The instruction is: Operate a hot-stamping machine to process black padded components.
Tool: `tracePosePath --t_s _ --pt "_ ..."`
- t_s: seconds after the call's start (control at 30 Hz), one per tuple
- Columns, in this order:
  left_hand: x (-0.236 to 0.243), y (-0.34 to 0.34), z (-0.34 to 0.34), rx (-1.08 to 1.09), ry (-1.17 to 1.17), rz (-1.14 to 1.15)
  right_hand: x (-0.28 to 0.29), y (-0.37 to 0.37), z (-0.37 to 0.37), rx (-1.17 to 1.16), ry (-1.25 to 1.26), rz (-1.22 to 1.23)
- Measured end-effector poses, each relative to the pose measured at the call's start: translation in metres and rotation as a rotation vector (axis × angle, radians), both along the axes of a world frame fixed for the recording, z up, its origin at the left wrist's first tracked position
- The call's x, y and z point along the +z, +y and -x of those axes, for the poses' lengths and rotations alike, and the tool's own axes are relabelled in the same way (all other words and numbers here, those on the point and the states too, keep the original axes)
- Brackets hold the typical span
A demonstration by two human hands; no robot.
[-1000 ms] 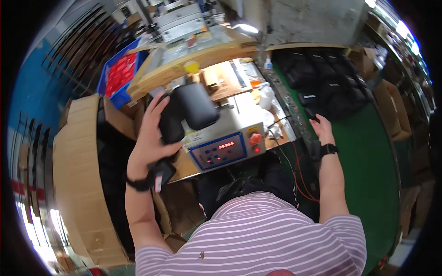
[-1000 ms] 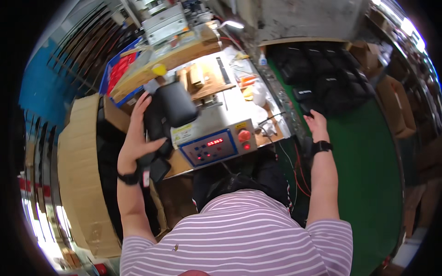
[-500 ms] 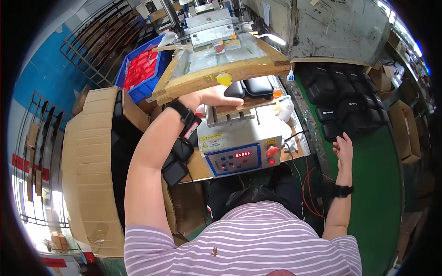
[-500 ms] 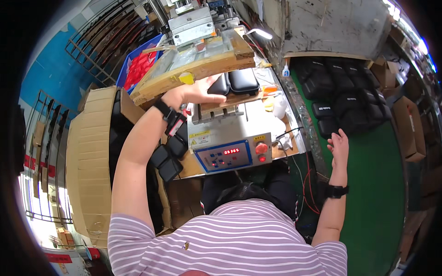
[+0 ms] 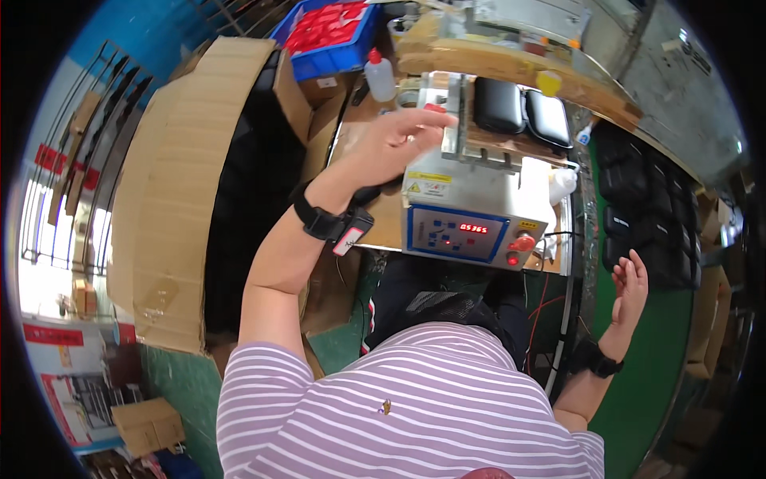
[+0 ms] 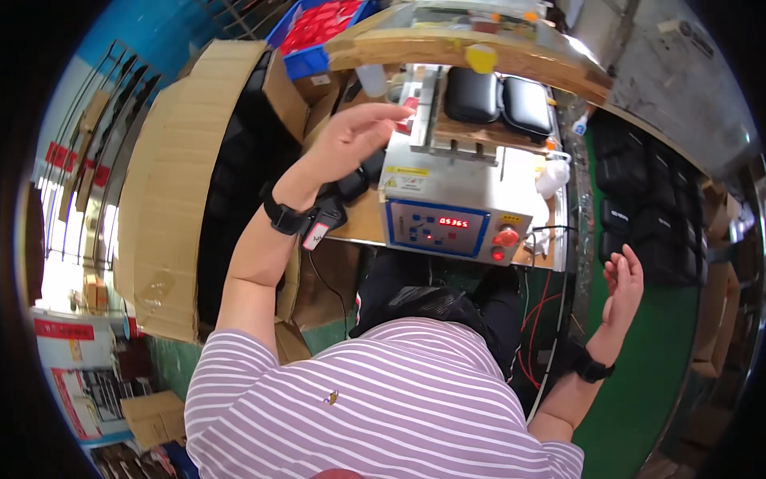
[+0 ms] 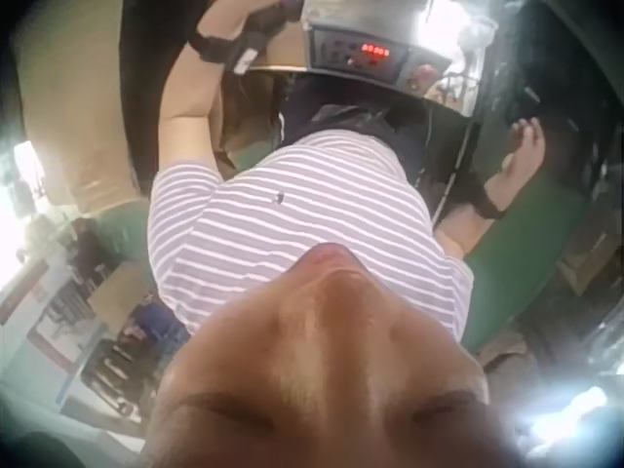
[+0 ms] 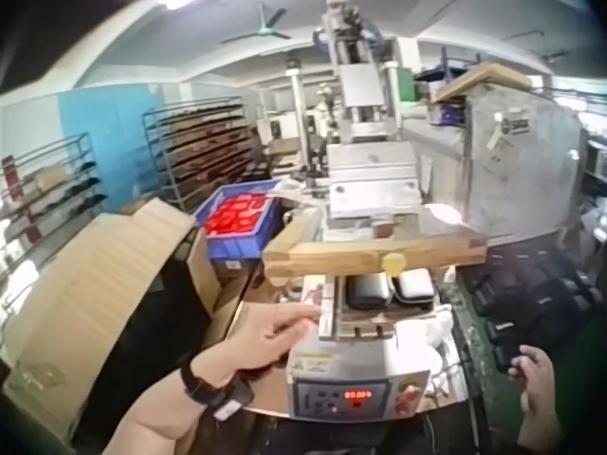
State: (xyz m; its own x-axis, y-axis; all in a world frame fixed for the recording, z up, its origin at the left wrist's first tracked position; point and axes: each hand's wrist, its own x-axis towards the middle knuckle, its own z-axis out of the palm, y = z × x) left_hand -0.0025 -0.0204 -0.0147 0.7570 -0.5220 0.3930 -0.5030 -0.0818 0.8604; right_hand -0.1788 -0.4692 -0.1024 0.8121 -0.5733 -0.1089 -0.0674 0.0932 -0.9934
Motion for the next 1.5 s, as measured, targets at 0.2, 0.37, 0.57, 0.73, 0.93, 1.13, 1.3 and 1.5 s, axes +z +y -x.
tracePosePath --t_s 0.2,0.37,0.57,0.73,0.93,1.13,1.3,1.5 --pt "-0.115 0.108 -0.037 0.521 -0.105 -0.622 0.001 0.018 -0.003 0.015 0.015 0.023" --pt "-0.198 0.127 -0.067 0.404 -0.037 -1.079 0.008 0.036 -0.009 0.037 0.026 0.044" --pt "-0.221 0.092 -0.096 0.235 -0.293 -1.183 0.016 0.039 0.002 0.073 -0.018 0.062" --pt "-0.226 0.087 -0.109 0.101 -0.258 -1.249 0.024 0.046 0.002 0.066 0.031 0.119" --pt "-0.218 0.085 -0.127 -0.007 -0.336 -1.438 0.033 0.054 -0.034 0.170 -0.006 0.162" --pt "-0.197 0.069 -0.113 -0.009 -0.663 -1.406 0.045 0.075 -0.103 0.333 -0.029 0.159" --pt "-0.172 0.072 -0.109 -0.036 -0.633 -1.439 0.031 0.082 -0.178 0.340 -0.153 0.134" --pt "-0.127 0.090 -0.085 0.117 -0.652 -1.219 0.041 0.098 -0.231 0.337 -0.188 0.922"
